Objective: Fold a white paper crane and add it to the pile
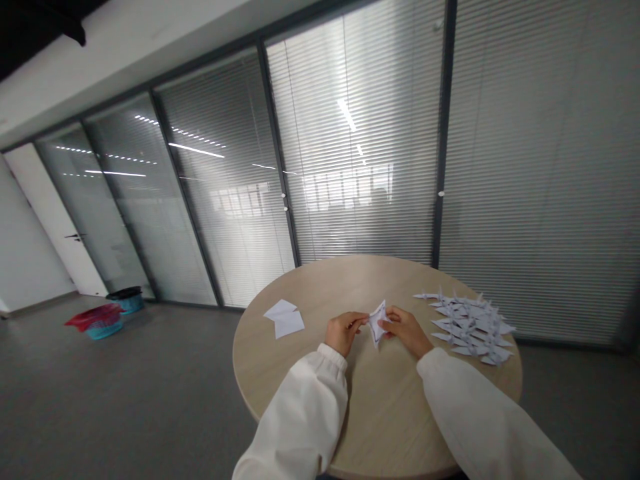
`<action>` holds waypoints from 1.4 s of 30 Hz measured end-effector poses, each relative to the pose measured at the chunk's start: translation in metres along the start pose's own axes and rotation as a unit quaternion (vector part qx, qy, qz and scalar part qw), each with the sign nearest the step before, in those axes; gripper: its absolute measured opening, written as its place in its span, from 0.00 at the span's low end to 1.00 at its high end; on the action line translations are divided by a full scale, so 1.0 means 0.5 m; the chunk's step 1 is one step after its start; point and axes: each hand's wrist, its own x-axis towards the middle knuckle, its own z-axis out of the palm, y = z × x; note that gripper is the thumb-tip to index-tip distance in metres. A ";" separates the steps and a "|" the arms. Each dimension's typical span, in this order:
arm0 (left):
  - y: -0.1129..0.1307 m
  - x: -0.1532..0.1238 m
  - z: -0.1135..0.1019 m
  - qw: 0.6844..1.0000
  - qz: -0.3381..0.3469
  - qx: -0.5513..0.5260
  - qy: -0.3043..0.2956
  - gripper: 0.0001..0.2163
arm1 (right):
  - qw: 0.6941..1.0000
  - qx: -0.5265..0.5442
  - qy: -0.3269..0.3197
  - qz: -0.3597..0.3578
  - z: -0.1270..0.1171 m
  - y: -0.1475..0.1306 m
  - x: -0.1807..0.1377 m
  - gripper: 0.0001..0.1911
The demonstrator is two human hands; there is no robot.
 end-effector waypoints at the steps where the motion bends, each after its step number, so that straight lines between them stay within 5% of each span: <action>1: -0.001 -0.001 0.000 1.000 0.004 0.007 -0.005 0.11 | 1.000 -0.004 0.003 0.000 0.000 0.002 0.000 0.15; 16: -0.003 0.000 0.005 1.000 0.008 -0.010 -0.006 0.11 | 1.000 -0.011 -0.004 0.010 0.001 0.008 0.001 0.15; 23: -0.007 0.012 -0.011 0.991 -0.067 -0.058 0.104 0.10 | 0.998 0.032 0.044 -0.030 0.005 -0.016 -0.007 0.28; 27: -0.009 0.019 -0.014 0.979 -0.112 -0.102 0.137 0.10 | 0.998 0.026 0.020 -0.060 0.008 -0.027 -0.012 0.29; 42: -0.020 0.011 -0.001 0.996 -0.080 -0.040 -0.001 0.20 | 0.989 -0.089 0.047 -0.105 0.003 -0.002 -0.004 0.18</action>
